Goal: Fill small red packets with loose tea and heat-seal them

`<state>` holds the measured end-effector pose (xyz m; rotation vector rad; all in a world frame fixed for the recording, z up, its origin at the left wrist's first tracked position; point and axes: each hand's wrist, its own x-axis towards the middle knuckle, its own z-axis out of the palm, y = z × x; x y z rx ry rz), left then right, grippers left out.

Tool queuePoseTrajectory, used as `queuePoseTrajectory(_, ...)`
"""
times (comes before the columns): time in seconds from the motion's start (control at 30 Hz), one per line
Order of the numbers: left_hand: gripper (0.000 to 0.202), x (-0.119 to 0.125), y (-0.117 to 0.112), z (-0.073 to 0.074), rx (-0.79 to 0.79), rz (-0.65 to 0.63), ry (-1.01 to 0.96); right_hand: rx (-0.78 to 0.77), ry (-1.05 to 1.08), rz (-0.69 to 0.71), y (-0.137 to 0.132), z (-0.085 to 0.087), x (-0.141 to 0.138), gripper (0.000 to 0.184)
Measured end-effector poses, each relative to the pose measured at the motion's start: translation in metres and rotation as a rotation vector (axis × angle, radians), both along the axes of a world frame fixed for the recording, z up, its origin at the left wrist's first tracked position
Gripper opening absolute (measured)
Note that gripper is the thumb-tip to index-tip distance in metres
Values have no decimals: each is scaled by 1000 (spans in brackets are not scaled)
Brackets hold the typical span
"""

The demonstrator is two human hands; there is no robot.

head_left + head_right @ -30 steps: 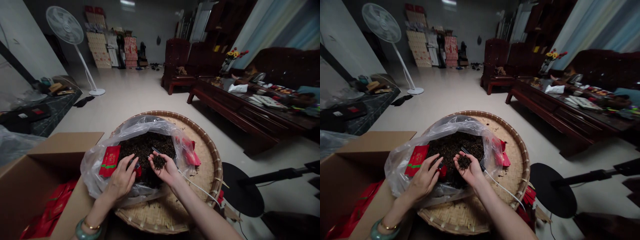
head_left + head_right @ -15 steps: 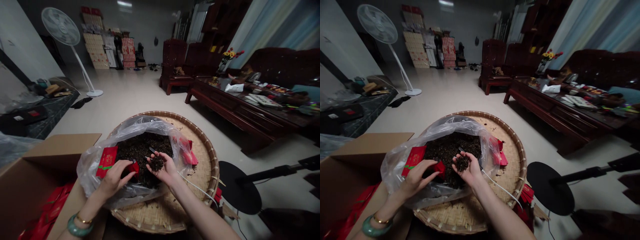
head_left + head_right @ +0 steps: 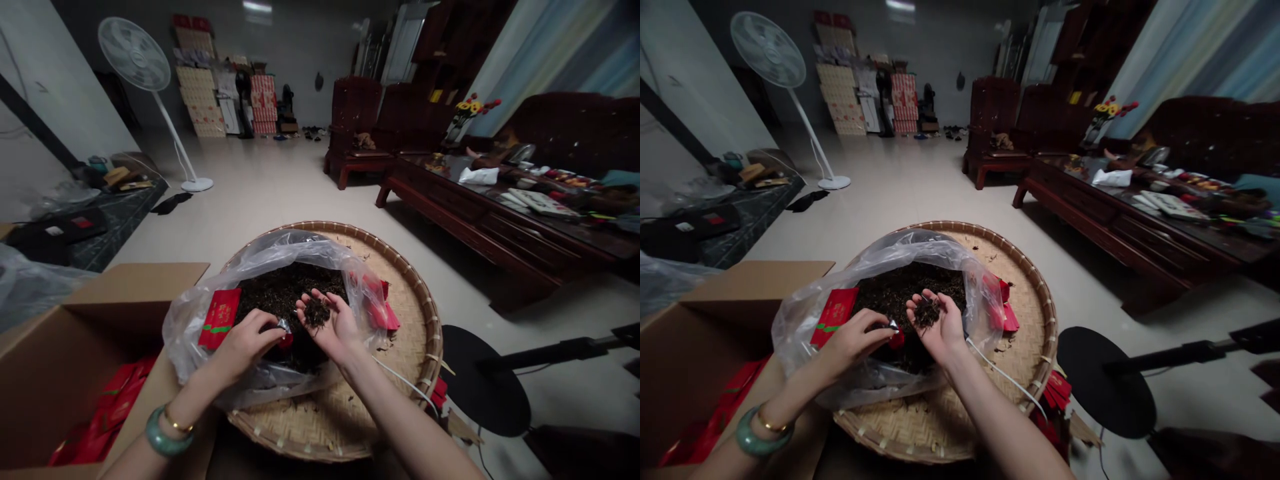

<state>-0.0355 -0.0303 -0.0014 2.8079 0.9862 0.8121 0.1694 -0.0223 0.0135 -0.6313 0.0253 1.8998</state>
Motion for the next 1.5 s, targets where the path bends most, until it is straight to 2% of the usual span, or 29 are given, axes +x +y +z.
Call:
queuePoseTrajectory(0.1,19,15,-1,8,-53,1,41,66,-5,1,-1,13,-5,20)
queuePoseTrajectory(0.23,21,22,-1,12,-91,-22,72,103,-30,20,-2,15,-17,26)
queuePoseTrajectory(0.47,20,13,1,8,-150,-66,4,165,-116,-4,-1,10,-27,27)
queuePoseTrajectory(0.6,19,10,2,2,-115,-74,-53,197,-165,-8,0,11,-27,29)
queuePoseTrajectory(0.73,18,9,2,-2,-68,-57,-72,257,-238,4,1,7,-29,42)
queuePoseTrajectory(0.8,18,9,2,-2,-55,-50,-74,293,-323,8,1,2,-31,48)
queuePoseTrajectory(0.9,18,8,2,0,-34,-45,-71,384,-528,29,0,-4,-33,49)
queuePoseTrajectory(1.13,15,6,4,-1,31,-45,-90,734,-1110,43,-1,-11,-30,45)
queuePoseTrajectory(1.33,14,5,5,-3,37,-47,-114,959,-1293,153,-2,-17,-25,51)
queuePoseTrajectory(1.5,14,4,5,-4,9,-41,-107,1061,-1319,217,-2,-18,-17,58)
